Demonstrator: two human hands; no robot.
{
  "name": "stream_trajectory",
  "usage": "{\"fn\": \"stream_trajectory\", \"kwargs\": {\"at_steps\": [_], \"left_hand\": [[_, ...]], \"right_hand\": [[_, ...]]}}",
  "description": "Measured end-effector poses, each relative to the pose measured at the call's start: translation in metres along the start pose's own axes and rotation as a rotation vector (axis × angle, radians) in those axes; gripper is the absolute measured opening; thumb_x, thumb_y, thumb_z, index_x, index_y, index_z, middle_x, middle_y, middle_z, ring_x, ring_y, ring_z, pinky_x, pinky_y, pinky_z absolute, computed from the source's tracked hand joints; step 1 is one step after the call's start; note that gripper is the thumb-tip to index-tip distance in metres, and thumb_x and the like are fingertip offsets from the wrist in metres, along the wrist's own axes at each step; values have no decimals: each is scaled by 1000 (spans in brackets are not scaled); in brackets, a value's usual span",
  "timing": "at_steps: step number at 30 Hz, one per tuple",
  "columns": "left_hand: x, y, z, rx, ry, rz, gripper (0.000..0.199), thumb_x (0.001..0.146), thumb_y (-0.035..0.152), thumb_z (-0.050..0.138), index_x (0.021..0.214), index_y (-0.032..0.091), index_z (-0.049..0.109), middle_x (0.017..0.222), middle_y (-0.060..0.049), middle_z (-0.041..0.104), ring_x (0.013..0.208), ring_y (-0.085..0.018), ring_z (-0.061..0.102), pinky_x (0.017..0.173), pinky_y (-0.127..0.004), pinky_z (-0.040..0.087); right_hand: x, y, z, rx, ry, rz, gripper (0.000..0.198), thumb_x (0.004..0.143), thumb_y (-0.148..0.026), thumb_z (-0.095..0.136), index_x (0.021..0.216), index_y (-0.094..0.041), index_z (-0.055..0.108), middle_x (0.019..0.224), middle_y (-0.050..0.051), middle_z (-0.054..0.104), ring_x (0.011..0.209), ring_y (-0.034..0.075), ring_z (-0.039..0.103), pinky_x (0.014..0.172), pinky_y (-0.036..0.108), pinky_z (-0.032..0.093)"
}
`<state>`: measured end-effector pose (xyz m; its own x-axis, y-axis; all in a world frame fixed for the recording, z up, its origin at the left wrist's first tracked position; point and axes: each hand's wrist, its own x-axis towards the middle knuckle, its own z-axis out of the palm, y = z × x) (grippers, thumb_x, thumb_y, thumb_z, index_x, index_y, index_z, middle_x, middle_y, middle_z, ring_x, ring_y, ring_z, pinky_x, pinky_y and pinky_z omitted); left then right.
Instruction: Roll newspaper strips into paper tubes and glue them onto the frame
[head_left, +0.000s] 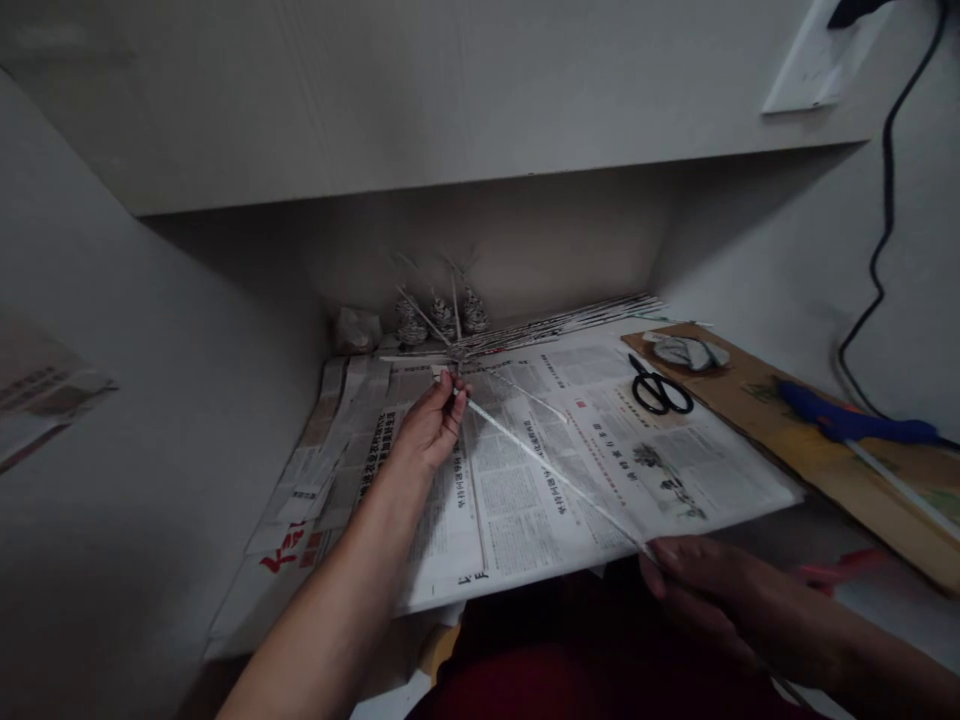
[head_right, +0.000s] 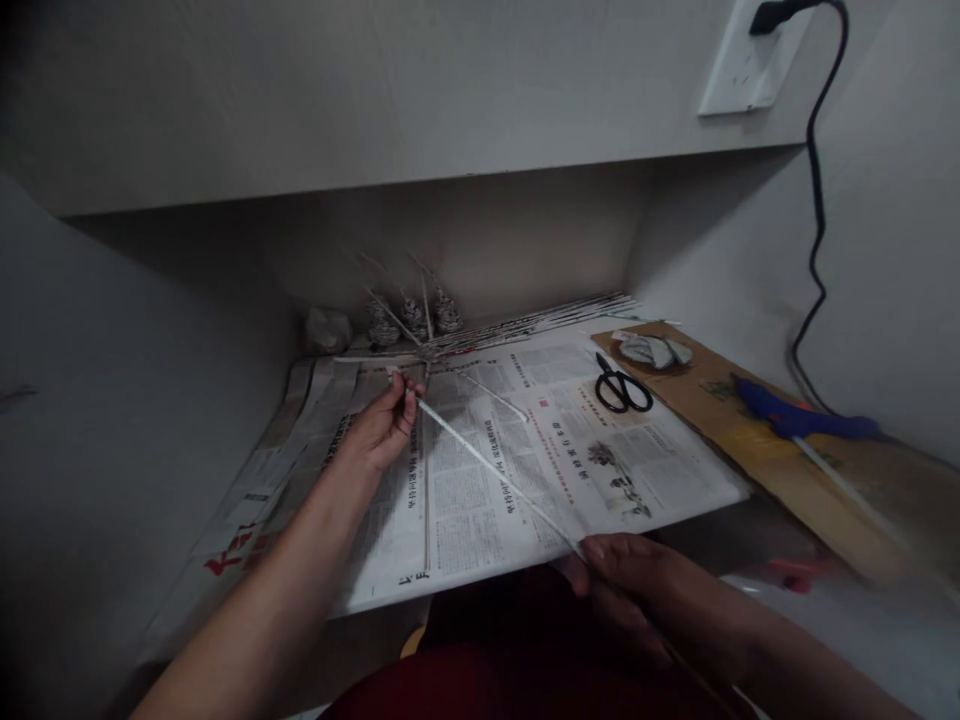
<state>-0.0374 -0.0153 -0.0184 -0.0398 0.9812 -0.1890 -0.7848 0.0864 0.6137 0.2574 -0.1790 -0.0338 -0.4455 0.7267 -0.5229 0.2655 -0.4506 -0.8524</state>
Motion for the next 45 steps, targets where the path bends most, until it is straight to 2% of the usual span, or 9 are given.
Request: {"fn": "stream_trajectory", "kwargs": {"at_steps": [3, 6, 10, 18, 26, 33, 36, 41, 45], "left_hand": [[-1, -1, 0, 8, 7, -16, 11, 84, 13, 57, 75, 10, 63, 67, -2, 63, 61, -8, 65, 54, -11, 54], [-1, -2, 0, 30, 20, -8, 13, 85, 13, 56, 74, 11, 63, 66, -2, 63, 61, -8, 65, 55, -12, 54], [-1, -3, -1, 33, 35, -5, 12, 85, 14, 56, 77, 10, 64, 67, -2, 63, 63, -8, 65, 59, -12, 54], [-3, -4, 1, 6, 28, -42, 14, 85, 12, 55, 74, 9, 62, 65, -2, 63, 58, -8, 65, 53, -12, 54], [-5, -6, -1, 31, 4, -92, 5, 80, 14, 62, 76, 11, 62, 66, -2, 63, 64, -11, 67, 55, -13, 55], [-6, -8, 2, 26, -10, -83, 11, 82, 13, 59, 73, 8, 63, 66, -4, 64, 61, -10, 66, 57, -14, 56], [-7, -10, 2, 22, -39, -82, 12, 83, 15, 58, 75, 7, 64, 68, -5, 64, 65, -12, 67, 59, -16, 57], [-9, -10, 3, 47, -51, -72, 18, 86, 18, 54, 77, 7, 64, 70, -7, 65, 68, -14, 68, 60, -19, 58], [-10, -11, 4, 25, -45, -87, 19, 87, 19, 52, 76, 7, 63, 68, -6, 63, 64, -12, 66, 55, -16, 56]], "right_hand": [[1, 0, 1, -80, -15, -6, 46, 88, -58, 34, 89, -19, 58, 51, -4, 40, 39, 8, 34, 39, 21, 30], [10, -4, 0, -489, 232, -214, 38, 86, -53, 46, 105, -21, 57, 73, 3, 60, 63, 15, 55, 59, 26, 42], [23, -8, 3, -705, 450, -353, 32, 86, -48, 48, 99, -21, 59, 77, 6, 60, 74, 19, 57, 67, 29, 42], [19, -4, 15, 137, -130, -61, 41, 90, -55, 33, 90, -19, 52, 49, -8, 27, 36, 7, 23, 36, 20, 25], [31, -25, 16, -829, 481, -390, 30, 89, -41, 42, 102, -19, 58, 77, 7, 61, 72, 19, 58, 64, 29, 43], [30, -17, 21, 4, -53, -93, 45, 91, -56, 28, 94, -19, 53, 52, -7, 31, 38, 7, 24, 37, 20, 23], [29, -18, 20, -114, 22, -142, 45, 90, -57, 33, 98, -19, 55, 54, -4, 41, 41, 8, 34, 41, 21, 30], [34, -26, 18, -651, 483, -404, 33, 85, -47, 49, 103, -20, 57, 79, 8, 61, 72, 21, 57, 65, 30, 42], [38, -20, 18, -216, 162, -263, 35, 90, -51, 37, 90, -20, 53, 56, -3, 41, 45, 10, 38, 43, 22, 32]]}}
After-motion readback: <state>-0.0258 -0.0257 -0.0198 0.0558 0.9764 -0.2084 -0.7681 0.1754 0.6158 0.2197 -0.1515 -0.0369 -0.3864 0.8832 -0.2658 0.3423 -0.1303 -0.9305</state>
